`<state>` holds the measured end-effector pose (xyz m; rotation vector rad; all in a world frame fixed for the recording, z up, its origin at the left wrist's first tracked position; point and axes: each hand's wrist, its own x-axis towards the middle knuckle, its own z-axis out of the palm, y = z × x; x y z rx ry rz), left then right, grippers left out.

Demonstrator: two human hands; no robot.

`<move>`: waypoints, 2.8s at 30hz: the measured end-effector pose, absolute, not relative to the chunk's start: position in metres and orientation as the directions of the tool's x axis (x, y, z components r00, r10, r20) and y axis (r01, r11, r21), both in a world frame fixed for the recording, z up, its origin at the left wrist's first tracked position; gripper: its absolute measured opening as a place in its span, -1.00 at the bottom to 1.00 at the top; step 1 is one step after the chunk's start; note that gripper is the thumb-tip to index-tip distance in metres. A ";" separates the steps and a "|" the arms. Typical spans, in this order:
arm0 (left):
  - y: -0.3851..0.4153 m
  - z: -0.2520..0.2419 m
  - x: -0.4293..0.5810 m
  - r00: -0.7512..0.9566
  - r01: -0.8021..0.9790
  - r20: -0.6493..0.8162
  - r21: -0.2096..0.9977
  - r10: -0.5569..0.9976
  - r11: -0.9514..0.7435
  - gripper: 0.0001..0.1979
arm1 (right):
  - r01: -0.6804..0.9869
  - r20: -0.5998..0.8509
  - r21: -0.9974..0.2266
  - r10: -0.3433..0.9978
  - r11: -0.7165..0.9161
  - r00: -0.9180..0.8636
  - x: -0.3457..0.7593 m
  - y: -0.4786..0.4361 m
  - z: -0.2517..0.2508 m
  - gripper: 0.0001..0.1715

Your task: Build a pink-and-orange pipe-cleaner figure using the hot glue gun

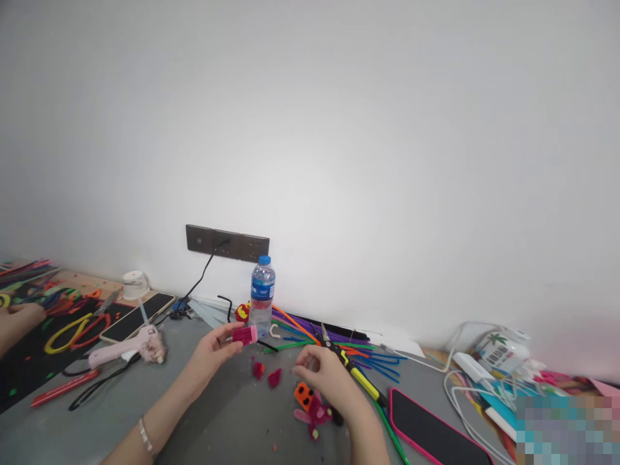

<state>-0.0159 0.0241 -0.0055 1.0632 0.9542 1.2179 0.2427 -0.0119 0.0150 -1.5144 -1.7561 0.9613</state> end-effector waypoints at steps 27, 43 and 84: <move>0.019 -0.010 -0.008 0.271 -0.211 -0.056 0.971 0.961 0.116 -0.53 | 0.479 -0.004 -0.874 0.986 0.078 -0.169 0.250 -0.030 0.020 -0.79; 0.013 -0.008 0.002 0.331 -0.306 -0.095 0.930 0.939 0.202 -0.60 | 0.099 0.277 -0.951 0.950 0.292 -0.145 0.223 0.001 0.005 -0.72; 0.014 -0.015 0.008 0.335 -0.358 0.035 0.929 0.942 0.093 -0.61 | -0.117 0.344 -0.935 0.937 0.336 -0.062 0.202 0.000 0.010 -0.58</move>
